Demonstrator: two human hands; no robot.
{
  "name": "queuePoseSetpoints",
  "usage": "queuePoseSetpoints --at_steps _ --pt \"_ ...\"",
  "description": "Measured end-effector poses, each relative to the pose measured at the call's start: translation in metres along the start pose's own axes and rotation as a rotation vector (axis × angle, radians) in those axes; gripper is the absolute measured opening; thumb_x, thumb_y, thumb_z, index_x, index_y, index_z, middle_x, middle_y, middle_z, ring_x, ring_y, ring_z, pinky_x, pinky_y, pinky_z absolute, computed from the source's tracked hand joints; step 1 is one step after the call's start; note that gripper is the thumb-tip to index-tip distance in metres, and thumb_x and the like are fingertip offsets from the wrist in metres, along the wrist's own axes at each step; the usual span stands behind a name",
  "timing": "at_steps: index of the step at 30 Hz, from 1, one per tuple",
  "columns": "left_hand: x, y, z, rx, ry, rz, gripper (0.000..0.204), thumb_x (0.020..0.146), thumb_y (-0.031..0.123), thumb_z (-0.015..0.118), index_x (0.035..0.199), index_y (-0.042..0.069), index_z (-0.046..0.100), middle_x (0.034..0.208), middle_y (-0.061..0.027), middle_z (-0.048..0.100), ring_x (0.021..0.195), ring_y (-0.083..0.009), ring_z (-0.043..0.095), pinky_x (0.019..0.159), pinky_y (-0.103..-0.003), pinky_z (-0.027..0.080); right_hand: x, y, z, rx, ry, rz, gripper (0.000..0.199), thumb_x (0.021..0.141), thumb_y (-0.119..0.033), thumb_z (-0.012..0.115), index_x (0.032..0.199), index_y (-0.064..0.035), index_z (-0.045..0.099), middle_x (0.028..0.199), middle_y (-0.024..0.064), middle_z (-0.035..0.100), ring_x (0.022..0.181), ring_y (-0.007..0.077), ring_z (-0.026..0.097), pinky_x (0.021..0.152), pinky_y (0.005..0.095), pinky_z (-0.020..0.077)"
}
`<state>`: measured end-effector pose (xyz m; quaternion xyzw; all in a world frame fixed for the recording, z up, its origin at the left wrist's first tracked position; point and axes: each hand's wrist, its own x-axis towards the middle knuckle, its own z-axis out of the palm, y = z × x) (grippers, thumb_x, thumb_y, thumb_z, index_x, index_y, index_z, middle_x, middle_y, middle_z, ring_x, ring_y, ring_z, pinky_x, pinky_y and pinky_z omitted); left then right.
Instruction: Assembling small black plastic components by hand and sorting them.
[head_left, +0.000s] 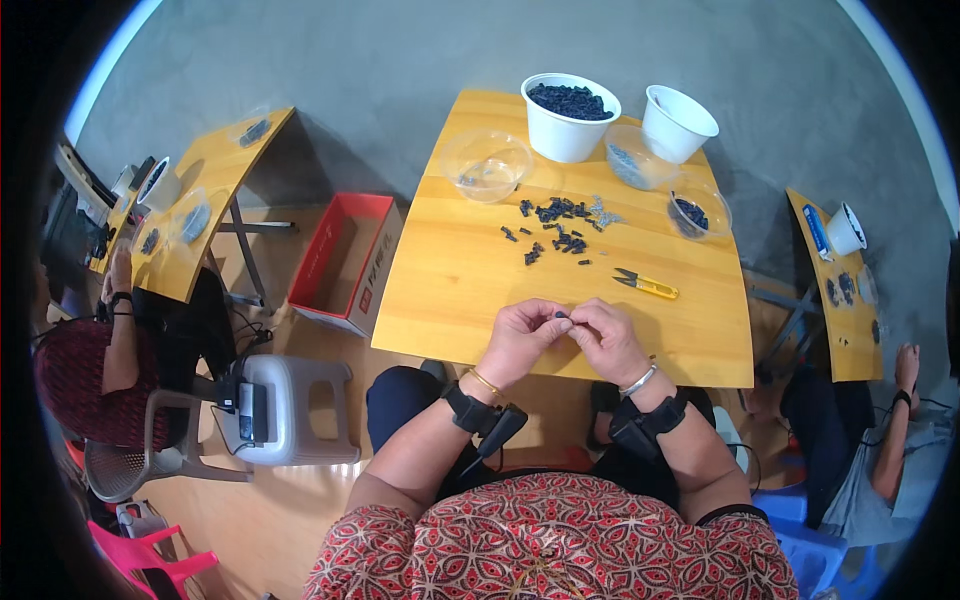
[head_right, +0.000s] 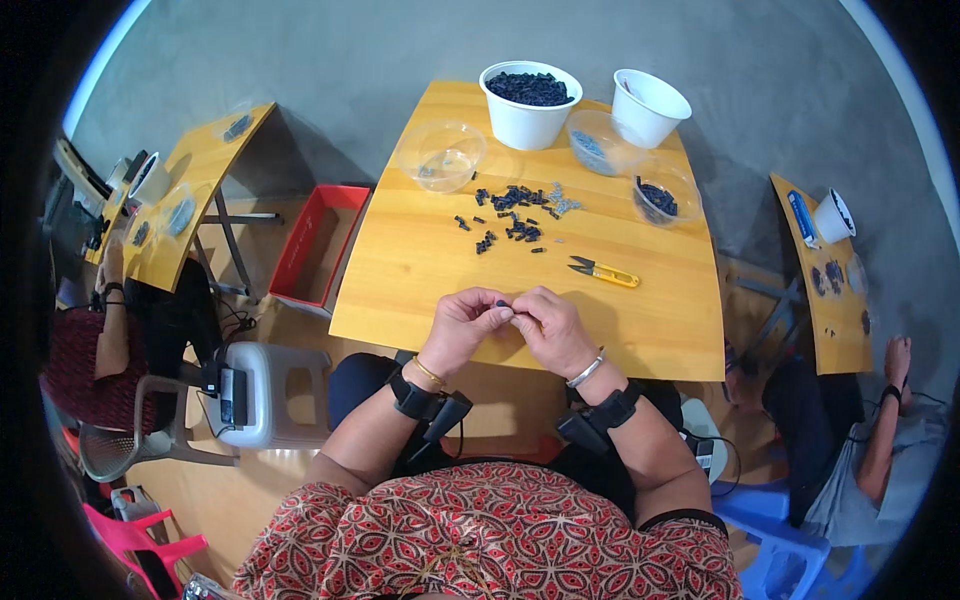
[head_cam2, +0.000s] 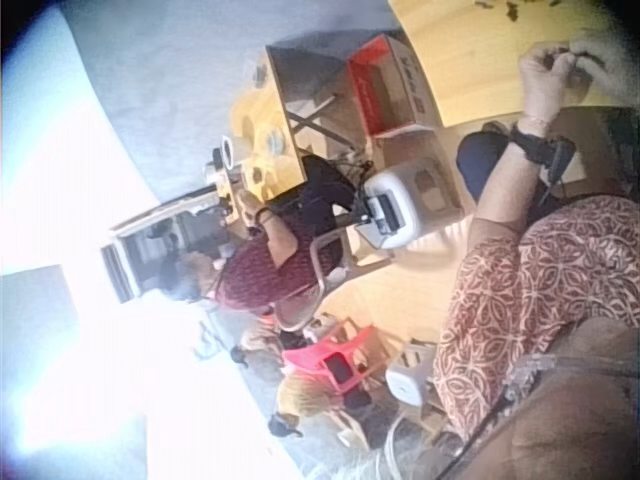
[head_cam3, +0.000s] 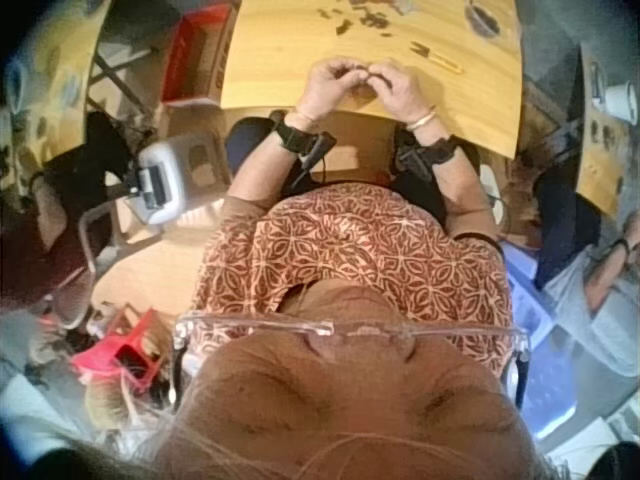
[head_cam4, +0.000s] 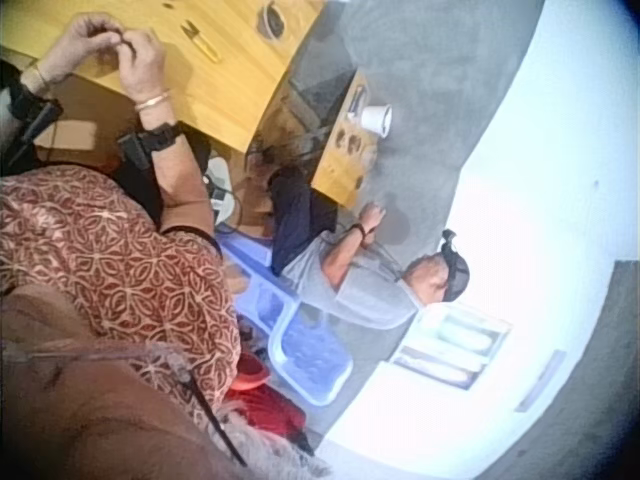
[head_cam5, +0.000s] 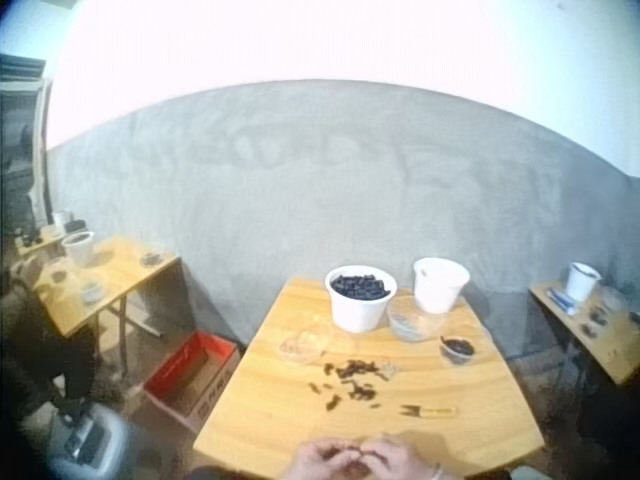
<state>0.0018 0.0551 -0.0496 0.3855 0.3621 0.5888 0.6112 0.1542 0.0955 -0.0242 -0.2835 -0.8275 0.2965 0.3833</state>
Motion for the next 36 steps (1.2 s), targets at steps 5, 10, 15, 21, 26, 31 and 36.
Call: queuePoseSetpoints --at_steps 5,10,15,21,26,31,36 --pt "0.009 -0.006 0.01 0.964 0.136 0.58 0.007 0.065 0.003 0.067 0.07 0.005 0.061 0.067 -0.0073 0.057 0.067 -0.0228 0.055 0.064 -0.035 0.042 -0.009 0.014 -0.001 -0.184 0.066 -0.062 0.008 0.068 0.0 0.059 0.075 -0.0028 0.057 0.075 0.0091 0.056 0.072 0.0269 0.053 0.063 0.0345 0.0431" --pt "0.008 -0.007 0.008 1.094 0.089 0.528 0.007 0.063 0.009 0.067 0.066 0.007 0.06 0.068 -0.0073 0.055 0.07 -0.0261 0.052 0.072 -0.037 0.036 -0.013 0.01 -0.008 -0.393 -0.021 -0.119 0.005 0.07 -0.002 0.056 0.074 -0.0031 0.058 0.074 0.0095 0.056 0.073 0.0279 0.053 0.066 0.0358 0.0429" --pt "0.005 -0.003 0.012 1.181 0.053 0.545 0.006 0.065 0.012 0.066 0.066 0.009 0.061 0.067 -0.0061 0.054 0.074 -0.0245 0.052 0.075 -0.036 0.034 0.013 0.012 0.002 -0.01 0.291 0.218 0.007 0.073 -0.002 0.052 0.075 -0.003 0.058 0.07 0.0117 0.057 0.072 0.0289 0.054 0.066 0.0376 0.0431" --pt "0.001 -0.004 0.016 1.222 0.094 0.58 0.005 0.061 0.009 0.065 0.064 0.008 0.061 0.064 -0.0048 0.054 0.07 -0.0234 0.051 0.074 -0.035 0.034 0.03 0.044 0.04 -0.12 0.371 0.176 0.014 0.071 0.0 0.046 0.071 -0.0061 0.058 0.069 0.0092 0.059 0.07 0.028 0.053 0.065 0.0383 0.0414" --pt "-0.005 -0.009 0.02 1.246 0.178 0.575 0.005 0.06 0.008 0.063 0.06 0.007 0.059 0.063 -0.0051 0.054 0.068 -0.0233 0.051 0.074 -0.036 0.034 0.027 0.044 0.042 -0.335 0.345 0.103 0.014 0.064 0.001 0.047 0.062 -0.0094 0.056 0.066 0.0063 0.057 0.07 0.0275 0.051 0.064 0.039 0.0385" --pt "-0.01 -0.016 0.023 1.265 0.205 0.569 0.005 0.06 0.007 0.061 0.059 0.008 0.057 0.062 -0.0055 0.054 0.068 -0.0236 0.052 0.074 -0.036 0.034 0.024 0.043 0.041 -0.432 0.302 0.088 0.01 0.062 -0.001 0.049 0.058 -0.0097 0.053 0.063 0.0065 0.054 0.068 0.0279 0.049 0.063 0.0388 0.0382" --pt "-0.01 -0.019 0.022 1.24 0.211 0.615 0.007 0.061 0.004 0.059 0.057 0.007 0.054 0.062 -0.0069 0.052 0.068 -0.0247 0.051 0.073 -0.037 0.033 0.024 0.04 0.043 -0.426 0.316 0.06 0.01 0.062 -0.004 0.049 0.054 -0.0091 0.048 0.06 0.007 0.05 0.066 0.0282 0.048 0.059 0.0405 0.0367"
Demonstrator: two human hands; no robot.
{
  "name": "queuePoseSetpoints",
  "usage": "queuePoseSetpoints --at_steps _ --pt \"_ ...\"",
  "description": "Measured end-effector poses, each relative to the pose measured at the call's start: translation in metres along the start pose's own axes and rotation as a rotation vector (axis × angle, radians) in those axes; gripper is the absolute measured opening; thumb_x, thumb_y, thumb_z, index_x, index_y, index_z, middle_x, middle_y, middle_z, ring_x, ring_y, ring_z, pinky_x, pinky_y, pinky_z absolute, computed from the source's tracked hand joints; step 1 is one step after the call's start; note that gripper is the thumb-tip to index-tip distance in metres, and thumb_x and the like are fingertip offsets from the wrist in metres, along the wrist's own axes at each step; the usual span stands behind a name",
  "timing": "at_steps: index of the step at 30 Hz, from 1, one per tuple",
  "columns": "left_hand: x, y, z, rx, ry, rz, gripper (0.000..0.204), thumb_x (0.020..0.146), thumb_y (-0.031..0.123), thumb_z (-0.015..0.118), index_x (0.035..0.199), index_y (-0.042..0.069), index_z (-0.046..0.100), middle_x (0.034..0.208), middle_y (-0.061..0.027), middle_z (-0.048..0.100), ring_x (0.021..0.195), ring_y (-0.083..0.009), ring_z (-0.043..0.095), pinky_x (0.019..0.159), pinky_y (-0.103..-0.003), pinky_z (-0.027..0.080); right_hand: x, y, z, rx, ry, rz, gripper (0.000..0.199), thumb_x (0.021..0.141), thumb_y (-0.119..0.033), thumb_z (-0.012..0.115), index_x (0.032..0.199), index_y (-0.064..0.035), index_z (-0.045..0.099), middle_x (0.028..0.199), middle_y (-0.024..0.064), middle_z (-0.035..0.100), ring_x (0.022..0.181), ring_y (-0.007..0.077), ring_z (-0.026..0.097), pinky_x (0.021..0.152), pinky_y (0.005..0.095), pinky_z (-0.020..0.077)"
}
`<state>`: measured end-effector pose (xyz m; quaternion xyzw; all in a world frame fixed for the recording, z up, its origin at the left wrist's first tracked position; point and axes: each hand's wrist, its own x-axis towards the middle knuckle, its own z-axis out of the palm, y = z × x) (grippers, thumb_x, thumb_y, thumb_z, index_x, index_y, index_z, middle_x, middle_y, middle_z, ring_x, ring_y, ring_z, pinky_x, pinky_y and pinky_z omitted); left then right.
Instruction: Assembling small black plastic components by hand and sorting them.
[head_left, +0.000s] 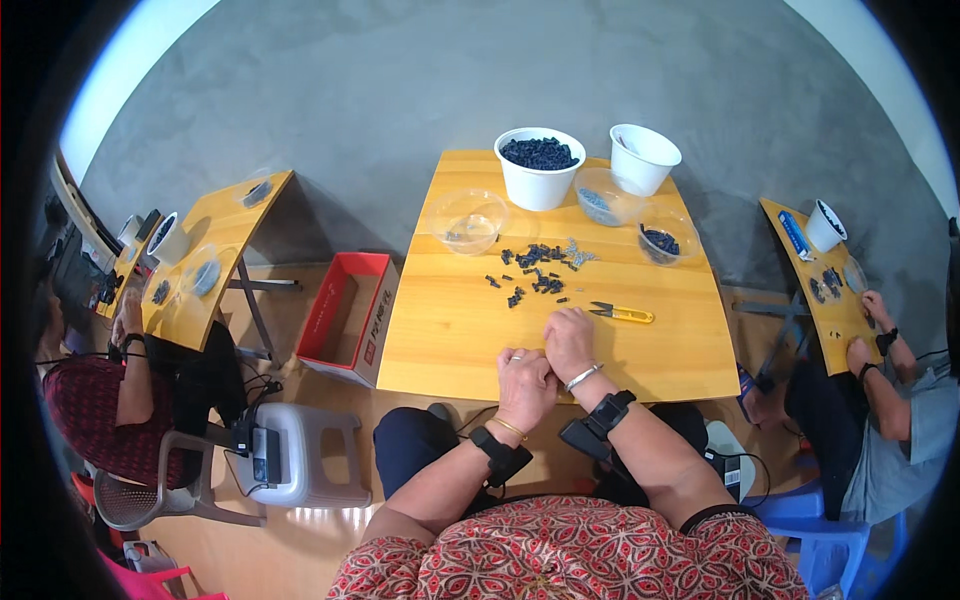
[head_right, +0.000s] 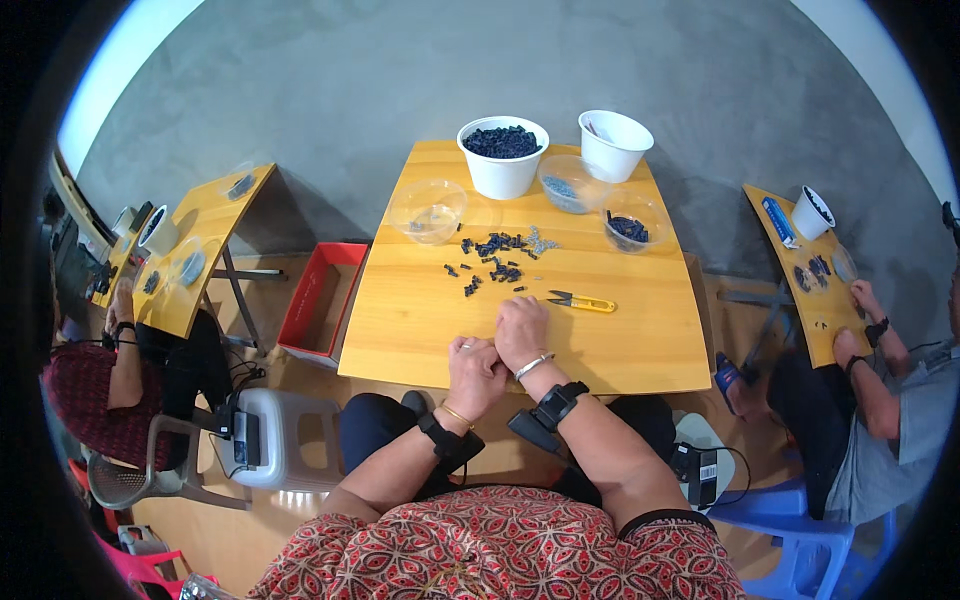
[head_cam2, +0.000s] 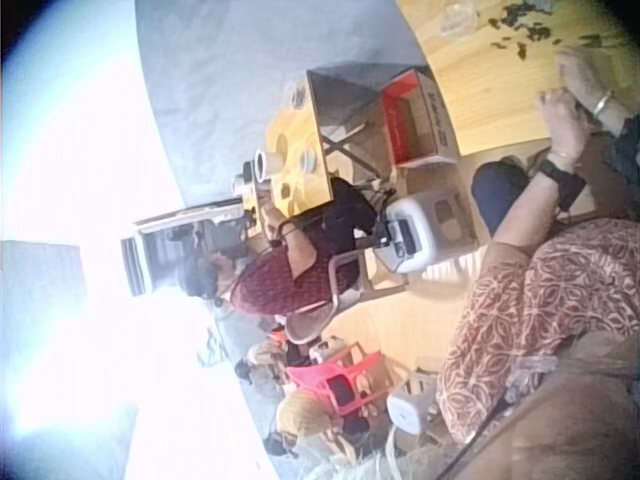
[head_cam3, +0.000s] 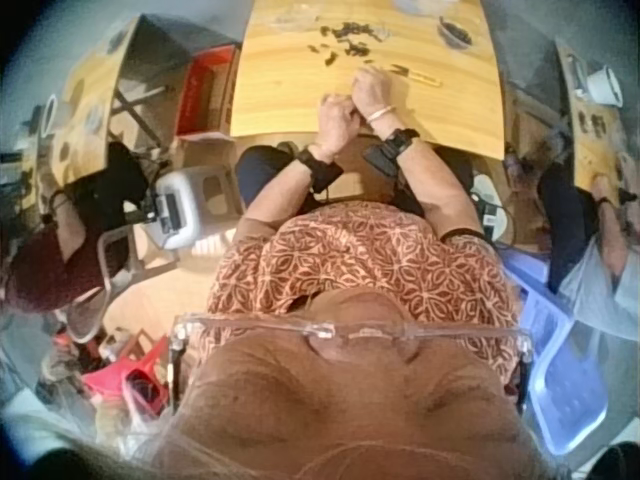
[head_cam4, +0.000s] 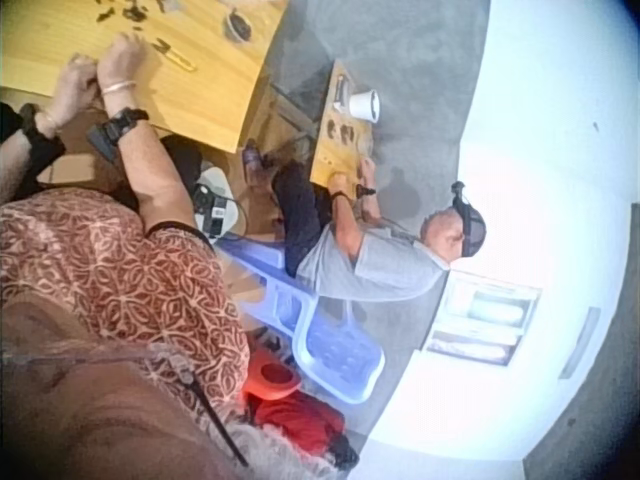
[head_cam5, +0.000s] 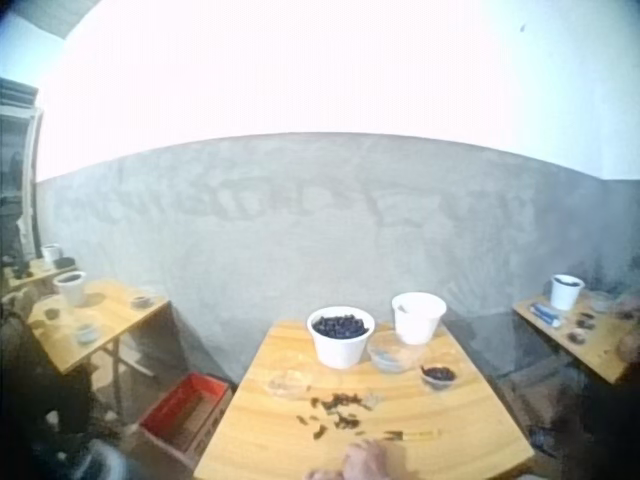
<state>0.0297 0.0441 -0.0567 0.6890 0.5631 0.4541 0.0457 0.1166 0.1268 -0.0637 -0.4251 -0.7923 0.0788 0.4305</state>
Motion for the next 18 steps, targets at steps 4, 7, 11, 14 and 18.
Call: queuePoseSetpoints --at_steps 4,7,11,14,18 --pt "0.0 0.003 0.001 -0.018 0.023 0.007 0.005 0.059 0.002 0.058 0.06 0.007 0.055 0.061 -0.0068 0.052 0.066 -0.0248 0.051 0.072 -0.036 0.034 -0.003 0.012 0.006 -0.043 -0.005 -0.032 0.011 0.063 -0.004 0.049 0.054 -0.009 0.048 0.06 0.0071 0.05 0.066 0.0285 0.048 0.057 0.0413 0.0358" --pt "0.002 0.001 0.003 0.003 0.019 0.014 0.006 0.059 0.001 0.057 0.06 0.006 0.055 0.061 -0.0072 0.053 0.066 -0.0253 0.051 0.072 -0.036 0.034 -0.003 0.015 0.008 -0.064 -0.043 -0.021 0.011 0.064 -0.006 0.05 0.054 -0.0092 0.048 0.061 0.007 0.051 0.067 0.0286 0.048 0.059 0.0415 0.0344" --pt "0.002 0.002 0.0 -0.003 0.007 -0.002 0.005 0.06 0.001 0.057 0.058 0.006 0.055 0.062 -0.0076 0.054 0.065 -0.0259 0.051 0.072 -0.036 0.035 -0.003 0.011 0.008 -0.119 -0.055 -0.022 0.009 0.065 -0.008 0.051 0.056 -0.01 0.049 0.062 0.0068 0.052 0.069 0.0282 0.048 0.062 0.0405 0.0328" --pt "0.003 0.0 0.0 -0.017 -0.022 -0.049 0.004 0.059 0.002 0.057 0.059 0.005 0.057 0.063 -0.0081 0.055 0.066 -0.0272 0.052 0.074 -0.036 0.034 -0.001 0.008 0.006 -0.154 -0.079 -0.018 0.009 0.065 -0.008 0.05 0.056 -0.0106 0.05 0.063 0.0065 0.053 0.07 0.0276 0.049 0.063 0.0394 0.0324" --pt "0.003 -0.002 0.001 0.031 0.027 0.017 0.003 0.063 0.002 0.062 0.063 0.004 0.06 0.062 -0.0075 0.056 0.061 -0.0214 0.054 0.068 -0.032 0.038 0.003 0.012 -0.001 0.082 -0.116 0.092 0.009 0.07 -0.003 0.048 0.063 -0.0072 0.052 0.068 0.0082 0.056 0.071 0.0276 0.053 0.064 0.0389 0.037"
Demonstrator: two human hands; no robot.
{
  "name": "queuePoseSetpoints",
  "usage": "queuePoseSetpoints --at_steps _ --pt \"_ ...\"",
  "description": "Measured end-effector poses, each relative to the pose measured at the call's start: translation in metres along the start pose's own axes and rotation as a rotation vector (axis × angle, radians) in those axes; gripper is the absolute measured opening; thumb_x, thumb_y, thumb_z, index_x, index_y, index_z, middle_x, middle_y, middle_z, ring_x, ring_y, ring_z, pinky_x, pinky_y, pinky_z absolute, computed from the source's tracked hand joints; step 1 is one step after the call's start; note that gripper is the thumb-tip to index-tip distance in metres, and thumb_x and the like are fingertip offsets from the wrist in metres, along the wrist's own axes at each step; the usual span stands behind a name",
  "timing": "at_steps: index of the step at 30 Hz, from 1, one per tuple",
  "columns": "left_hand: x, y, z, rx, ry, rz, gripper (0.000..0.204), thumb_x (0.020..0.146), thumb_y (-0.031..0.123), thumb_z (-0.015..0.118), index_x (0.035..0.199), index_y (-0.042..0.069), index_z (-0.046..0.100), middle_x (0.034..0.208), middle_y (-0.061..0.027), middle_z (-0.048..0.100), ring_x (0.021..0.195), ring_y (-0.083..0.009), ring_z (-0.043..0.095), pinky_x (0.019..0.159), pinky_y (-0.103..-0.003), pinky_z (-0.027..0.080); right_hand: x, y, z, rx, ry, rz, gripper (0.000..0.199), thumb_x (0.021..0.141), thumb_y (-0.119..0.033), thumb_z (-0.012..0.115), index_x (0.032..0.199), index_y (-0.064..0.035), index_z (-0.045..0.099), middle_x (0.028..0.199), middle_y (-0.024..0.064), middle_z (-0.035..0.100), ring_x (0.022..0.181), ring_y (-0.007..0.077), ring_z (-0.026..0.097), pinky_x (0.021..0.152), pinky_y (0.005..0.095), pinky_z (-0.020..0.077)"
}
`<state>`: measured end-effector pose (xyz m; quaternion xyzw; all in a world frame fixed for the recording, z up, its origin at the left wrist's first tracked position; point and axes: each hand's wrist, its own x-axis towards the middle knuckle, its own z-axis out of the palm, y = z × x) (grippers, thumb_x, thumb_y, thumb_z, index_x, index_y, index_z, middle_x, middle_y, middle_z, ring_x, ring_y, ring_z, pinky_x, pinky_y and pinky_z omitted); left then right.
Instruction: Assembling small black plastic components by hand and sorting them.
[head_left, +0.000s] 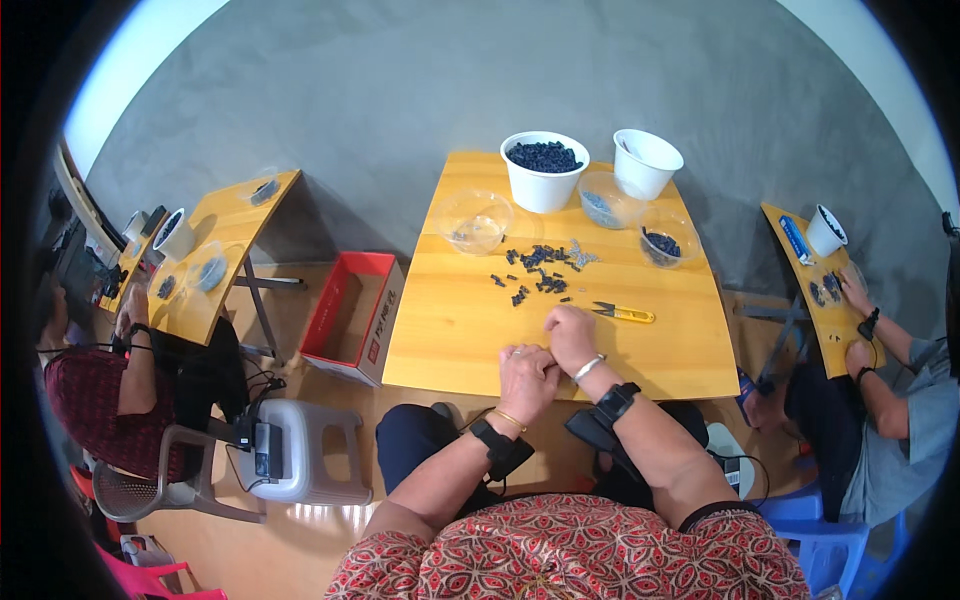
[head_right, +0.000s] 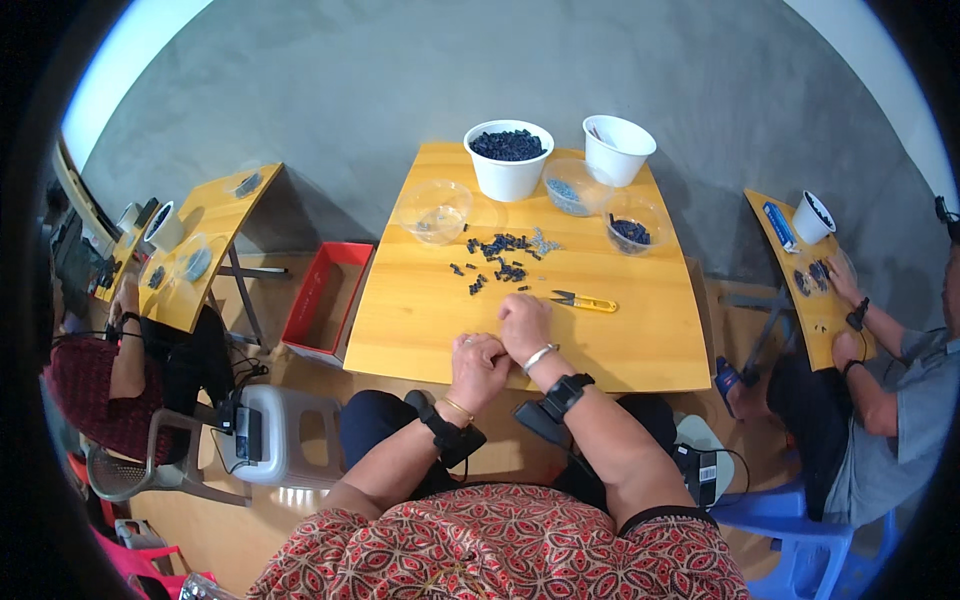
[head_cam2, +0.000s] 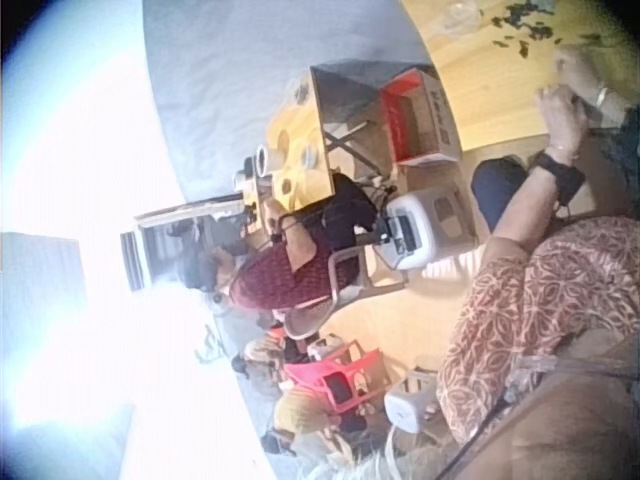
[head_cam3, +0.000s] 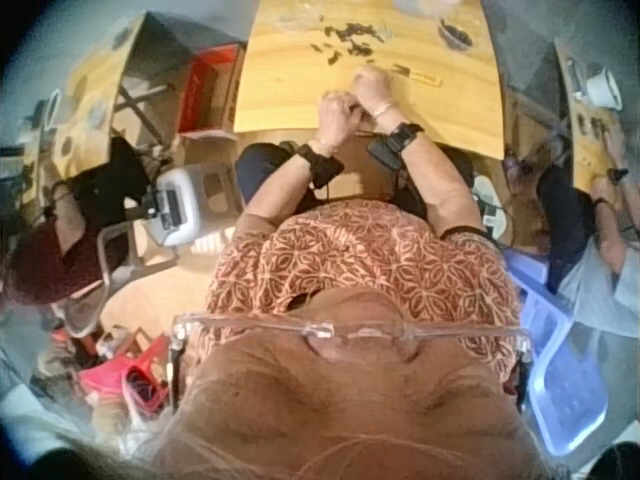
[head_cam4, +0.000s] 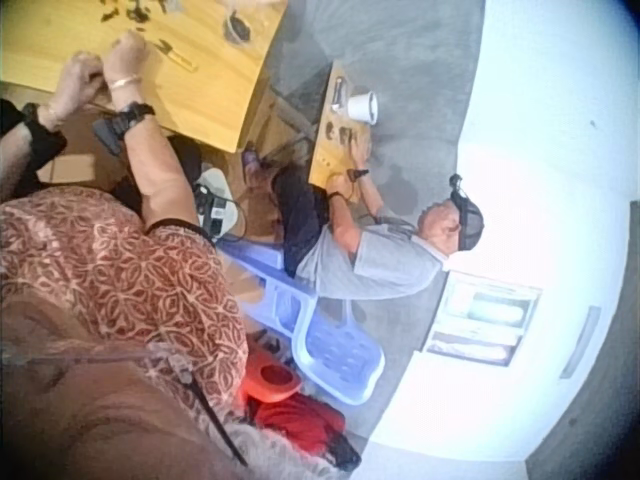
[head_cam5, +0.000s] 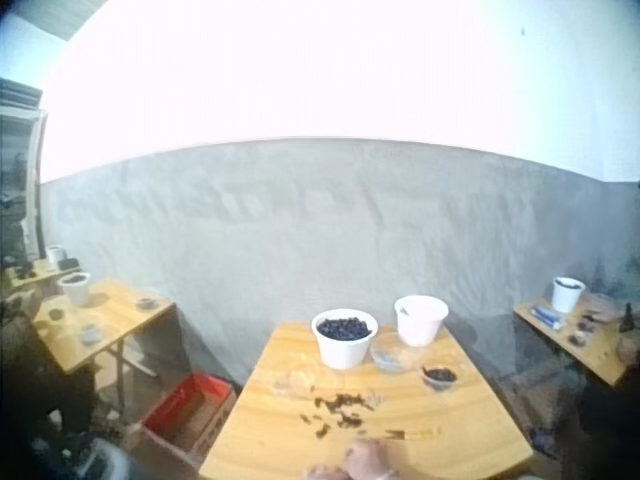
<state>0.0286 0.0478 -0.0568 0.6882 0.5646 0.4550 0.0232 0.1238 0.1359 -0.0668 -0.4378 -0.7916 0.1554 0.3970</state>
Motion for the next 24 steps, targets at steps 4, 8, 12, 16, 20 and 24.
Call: queuePoseSetpoints --at_steps 4,8,12,16,20,24 --pt "0.005 -0.007 -0.004 -0.726 0.079 -0.465 0.007 0.072 0.006 0.067 0.069 0.002 0.062 0.062 -0.0032 0.059 0.052 -0.0101 0.05 0.05 -0.024 0.038 -0.01 -0.027 -0.038 0.336 -0.073 0.012 0.018 0.077 0.003 0.048 0.094 0.0003 0.055 0.082 0.0131 0.058 0.075 0.0233 0.058 0.067 0.0301 0.0464" --pt "0.022 0.001 -0.017 -1.169 0.069 -0.743 0.01 0.08 0.009 0.063 0.074 0.002 0.062 0.066 0.0004 0.058 0.059 -0.0054 0.049 0.054 -0.021 0.04 -0.021 -0.06 -0.062 0.32 -0.19 -0.103 0.026 0.075 0.003 0.052 0.101 0.0 0.048 0.09 0.015 0.054 0.076 0.0278 0.057 0.065 0.033 0.0467" --pt "0.021 0.01 -0.014 -1.44 -0.002 -0.86 0.009 0.083 0.012 0.059 0.081 0.003 0.062 0.071 -0.002 0.059 0.064 -0.0088 0.053 0.062 -0.022 0.044 -0.019 -0.053 -0.06 0.154 -0.068 -0.212 0.024 0.075 0.002 0.053 0.099 0.0003 0.049 0.083 0.0152 0.054 0.073 0.0296 0.056 0.063 0.0336 0.046" --pt "0.021 0.001 -0.016 -1.491 -0.11 -0.884 0.012 0.085 0.013 0.057 0.084 0.002 0.061 0.073 -0.0028 0.059 0.064 -0.0101 0.054 0.064 -0.024 0.046 -0.01 -0.047 -0.071 0.171 -0.082 -0.243 0.017 0.075 0.002 0.053 0.092 -0.0004 0.053 0.075 0.014 0.053 0.068 0.0308 0.055 0.06 0.0341 0.0451" --pt "0.023 -0.001 -0.025 -1.479 -0.149 -0.818 0.011 0.085 0.012 0.057 0.085 0.001 0.061 0.074 -0.0029 0.059 0.064 -0.0104 0.054 0.065 -0.026 0.048 -0.002 -0.05 -0.079 0.282 -0.144 -0.213 0.013 0.077 0.001 0.053 0.089 -0.0009 0.056 0.076 0.0122 0.055 0.068 0.026 0.056 0.061 0.0303 0.0452" --pt "0.023 0.001 -0.028 -1.422 -0.107 -0.797 0.01 0.084 0.01 0.057 0.085 0.001 0.061 0.073 -0.0029 0.059 0.064 -0.0102 0.053 0.066 -0.027 0.049 -0.003 -0.043 -0.083 0.364 -0.149 -0.066 0.015 0.077 -0.001 0.056 0.093 -0.0007 0.057 0.076 0.0097 0.055 0.069 0.0194 0.056 0.063 0.0274 0.0447"
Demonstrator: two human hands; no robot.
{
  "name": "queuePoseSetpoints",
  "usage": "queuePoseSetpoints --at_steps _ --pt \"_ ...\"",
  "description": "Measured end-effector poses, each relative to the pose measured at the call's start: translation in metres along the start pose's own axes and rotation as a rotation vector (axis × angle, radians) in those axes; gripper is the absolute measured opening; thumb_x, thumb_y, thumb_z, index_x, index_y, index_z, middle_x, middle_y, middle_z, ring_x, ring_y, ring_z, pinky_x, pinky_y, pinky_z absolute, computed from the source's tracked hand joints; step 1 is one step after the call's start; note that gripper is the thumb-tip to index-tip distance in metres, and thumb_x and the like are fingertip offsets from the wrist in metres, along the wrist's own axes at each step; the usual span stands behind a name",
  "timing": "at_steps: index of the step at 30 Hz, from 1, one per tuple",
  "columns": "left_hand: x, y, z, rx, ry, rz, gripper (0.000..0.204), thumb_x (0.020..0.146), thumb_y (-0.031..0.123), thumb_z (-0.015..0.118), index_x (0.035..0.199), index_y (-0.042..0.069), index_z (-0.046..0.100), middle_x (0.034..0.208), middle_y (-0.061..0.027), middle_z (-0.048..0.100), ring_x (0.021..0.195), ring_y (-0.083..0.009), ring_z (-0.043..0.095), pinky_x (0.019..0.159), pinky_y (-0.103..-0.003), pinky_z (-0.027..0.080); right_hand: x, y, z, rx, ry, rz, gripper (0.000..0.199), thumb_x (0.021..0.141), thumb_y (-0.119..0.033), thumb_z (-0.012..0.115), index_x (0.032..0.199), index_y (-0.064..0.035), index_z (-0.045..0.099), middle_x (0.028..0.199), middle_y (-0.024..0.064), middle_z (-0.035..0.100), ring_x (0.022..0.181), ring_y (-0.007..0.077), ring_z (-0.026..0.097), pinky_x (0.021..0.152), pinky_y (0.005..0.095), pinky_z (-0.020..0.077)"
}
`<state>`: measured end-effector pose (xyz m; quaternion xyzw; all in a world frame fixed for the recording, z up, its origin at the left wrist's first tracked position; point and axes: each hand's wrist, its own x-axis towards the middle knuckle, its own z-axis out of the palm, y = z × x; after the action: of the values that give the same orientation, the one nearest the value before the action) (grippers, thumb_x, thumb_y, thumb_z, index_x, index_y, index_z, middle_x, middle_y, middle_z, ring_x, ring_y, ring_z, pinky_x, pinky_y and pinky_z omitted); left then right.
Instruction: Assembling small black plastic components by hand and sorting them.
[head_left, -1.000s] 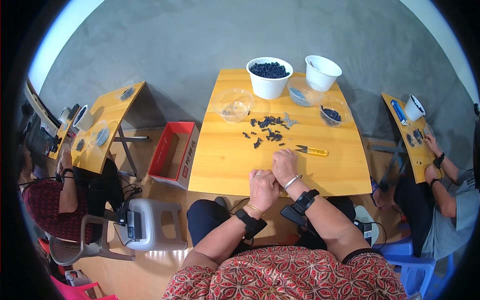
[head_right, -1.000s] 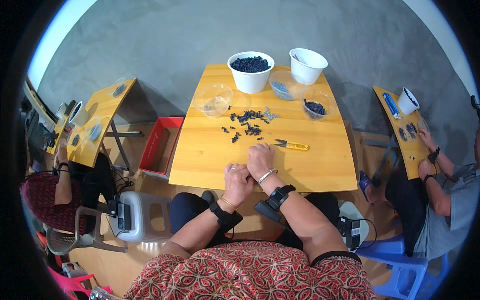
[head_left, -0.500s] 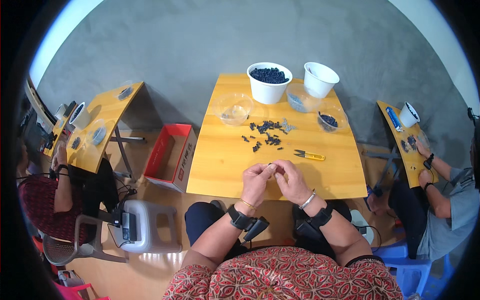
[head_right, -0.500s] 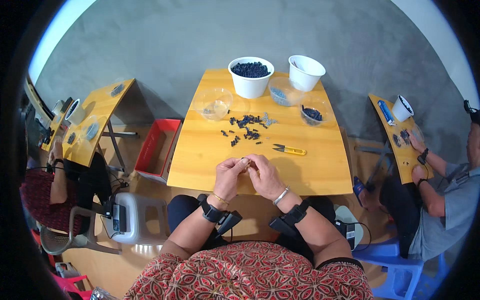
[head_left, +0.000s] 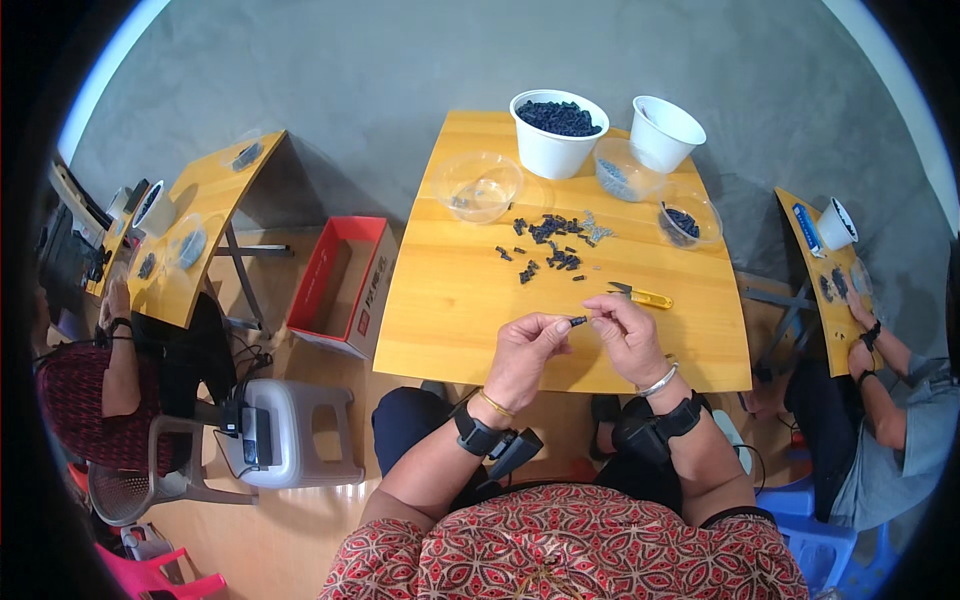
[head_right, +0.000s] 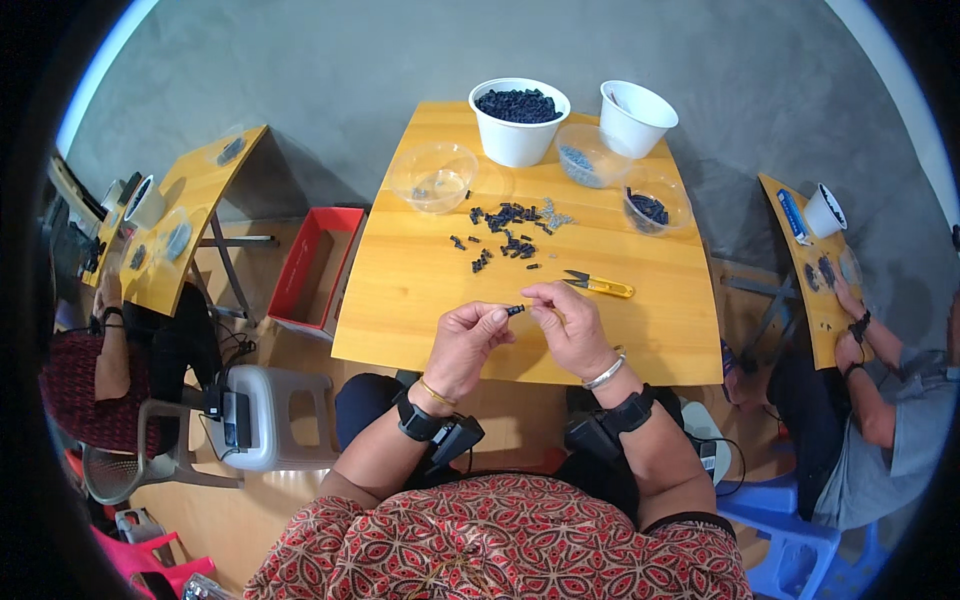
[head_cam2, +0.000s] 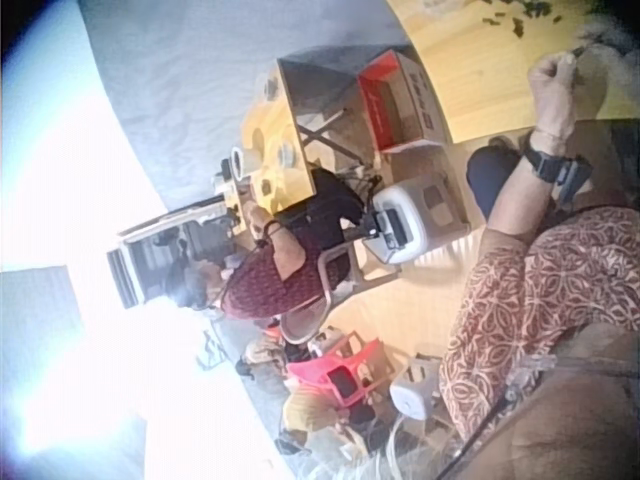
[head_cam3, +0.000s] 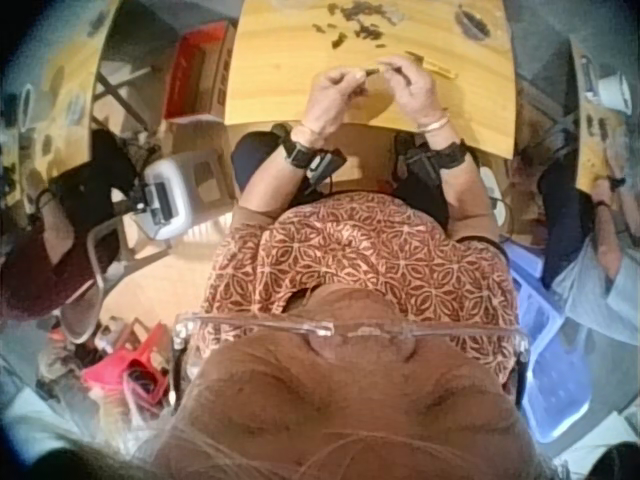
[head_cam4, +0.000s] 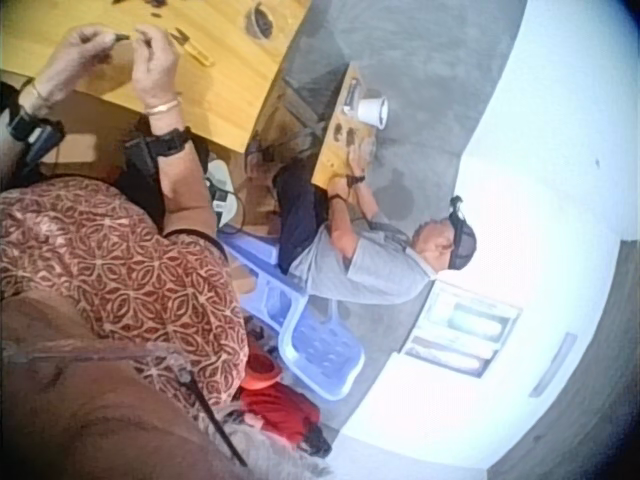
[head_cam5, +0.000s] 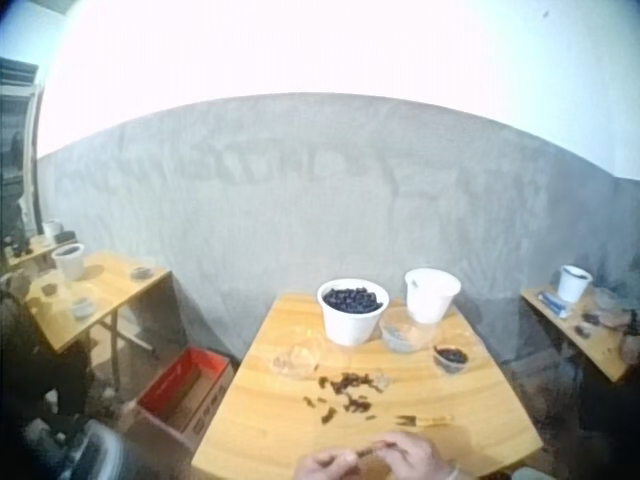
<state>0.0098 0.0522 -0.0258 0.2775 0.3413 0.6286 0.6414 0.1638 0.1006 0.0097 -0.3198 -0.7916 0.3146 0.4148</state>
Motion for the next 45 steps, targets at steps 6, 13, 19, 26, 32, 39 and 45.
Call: queuePoseSetpoints --at_steps 6,13,19,26,32,39,45 --pt "0.002 -0.004 0.0 -0.025 0.005 0.0 0.01 0.084 0.01 0.057 0.085 0.0 0.06 0.073 -0.0028 0.059 0.064 -0.01 0.053 0.065 -0.026 0.048 0.003 -0.001 -0.004 0.044 -0.037 0.016 0.017 0.076 0.001 0.057 0.093 -0.0007 0.057 0.076 0.009 0.056 0.07 0.0189 0.056 0.064 0.027 0.0449" --pt "-0.002 -0.014 -0.007 0.078 -0.003 -0.037 0.016 0.086 0.013 0.056 0.091 -0.002 0.061 0.071 -0.0022 0.058 0.064 -0.0088 0.053 0.064 -0.022 0.045 0.024 0.019 -0.032 -0.292 0.164 -0.043 0.008 0.078 -0.001 0.055 0.085 -0.0012 0.059 0.077 0.011 0.059 0.071 0.0208 0.059 0.065 0.029 0.0458" --pt "0.0 -0.018 -0.005 0.194 -0.092 0.017 0.019 0.086 0.015 0.057 0.092 -0.002 0.062 0.069 -0.0003 0.058 0.065 -0.0066 0.052 0.065 -0.02 0.044 0.085 0.14 -0.157 -0.783 0.477 0.042 0.009 0.078 -0.007 0.056 0.084 -0.0016 0.059 0.079 0.0143 0.06 0.072 0.0275 0.059 0.064 0.0329 0.0457" --pt "0.004 -0.015 -0.019 0.302 -0.023 0.094 0.016 0.085 0.013 0.057 0.091 -0.001 0.062 0.072 -0.0003 0.059 0.068 -0.0063 0.053 0.066 -0.02 0.043 0.098 0.104 -0.056 -0.534 0.084 -0.028 0.009 0.076 -0.01 0.055 0.08 -0.0024 0.057 0.075 0.0153 0.059 0.071 0.0327 0.055 0.064 0.039 0.0448" --pt "0.003 -0.007 -0.021 0.269 0.016 0.124 0.015 0.085 0.012 0.057 0.092 0.0 0.063 0.072 -0.0008 0.059 0.067 -0.0069 0.053 0.065 -0.02 0.043 0.105 0.086 -0.001 -0.499 -0.255 0.099 0.008 0.077 -0.012 0.055 0.079 -0.004 0.056 0.076 0.0146 0.059 0.074 0.0332 0.056 0.066 0.0402 0.0451" --pt "0.005 0.005 -0.03 0.142 0.115 0.023 0.028 0.085 0.007 0.055 0.111 -0.003 0.051 0.084 -0.0032 0.056 0.07 -0.0115 0.056 0.069 -0.026 0.049 0.096 0.08 0.01 -0.602 -0.329 0.045 0.009 0.076 -0.013 0.058 0.08 -0.005 0.056 0.082 0.0125 0.058 0.079 0.0308 0.056 0.069 0.0396 0.0449" --pt "0.007 0.005 -0.038 -0.011 0.11 0.012 0.052 0.087 0.004 0.05 0.131 -0.002 0.024 0.099 -0.0071 0.048 0.082 -0.0144 0.054 0.077 -0.034 0.05 0.106 0.073 0.016 -0.53 -0.381 -0.021 0.008 0.076 -0.011 0.057 0.081 -0.0049 0.056 0.081 0.0125 0.058 0.078 0.0307 0.056 0.069 0.0395 0.045"
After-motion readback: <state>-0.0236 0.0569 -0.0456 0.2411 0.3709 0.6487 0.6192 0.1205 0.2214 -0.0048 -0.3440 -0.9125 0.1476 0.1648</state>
